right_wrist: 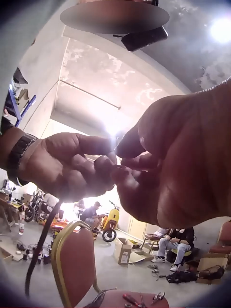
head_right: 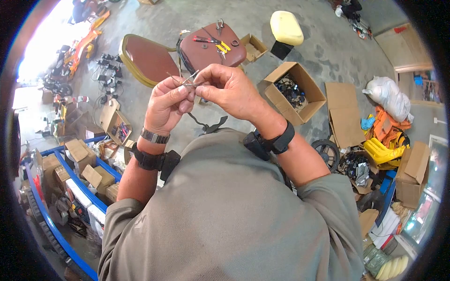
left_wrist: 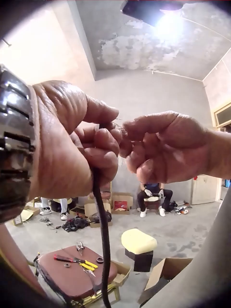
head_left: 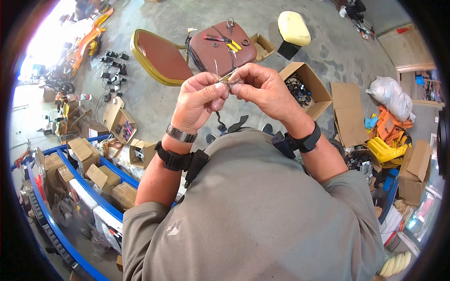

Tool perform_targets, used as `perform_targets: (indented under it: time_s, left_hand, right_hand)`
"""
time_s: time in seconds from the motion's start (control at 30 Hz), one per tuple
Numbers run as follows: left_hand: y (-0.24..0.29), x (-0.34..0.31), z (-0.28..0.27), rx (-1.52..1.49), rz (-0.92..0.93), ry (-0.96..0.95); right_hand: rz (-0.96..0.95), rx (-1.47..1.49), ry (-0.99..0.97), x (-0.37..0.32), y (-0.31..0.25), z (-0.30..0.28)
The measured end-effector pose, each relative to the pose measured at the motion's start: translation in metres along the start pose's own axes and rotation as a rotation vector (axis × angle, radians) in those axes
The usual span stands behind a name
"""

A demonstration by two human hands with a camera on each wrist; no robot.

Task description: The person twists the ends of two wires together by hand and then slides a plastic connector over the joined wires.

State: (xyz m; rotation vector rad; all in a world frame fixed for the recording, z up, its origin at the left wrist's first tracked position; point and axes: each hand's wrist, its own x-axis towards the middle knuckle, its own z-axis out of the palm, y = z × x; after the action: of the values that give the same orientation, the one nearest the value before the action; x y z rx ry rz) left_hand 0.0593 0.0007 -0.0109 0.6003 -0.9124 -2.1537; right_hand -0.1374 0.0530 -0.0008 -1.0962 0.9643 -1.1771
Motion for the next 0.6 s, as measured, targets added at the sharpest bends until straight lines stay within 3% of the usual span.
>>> perform_targets:
  time_s: [0.3, 0.6]
  left_hand:
    - [0.003, 0.000, 0.003, -0.083, -0.013, -0.065]
    - [0.005, 0.001, 0.009, 0.073, 0.139, 0.110]
  right_hand:
    - [-0.053, -0.031, 0.082, 0.004, -0.002, 0.005]
    - [-0.216, -0.152, 0.134, 0.009, -0.002, 0.004]
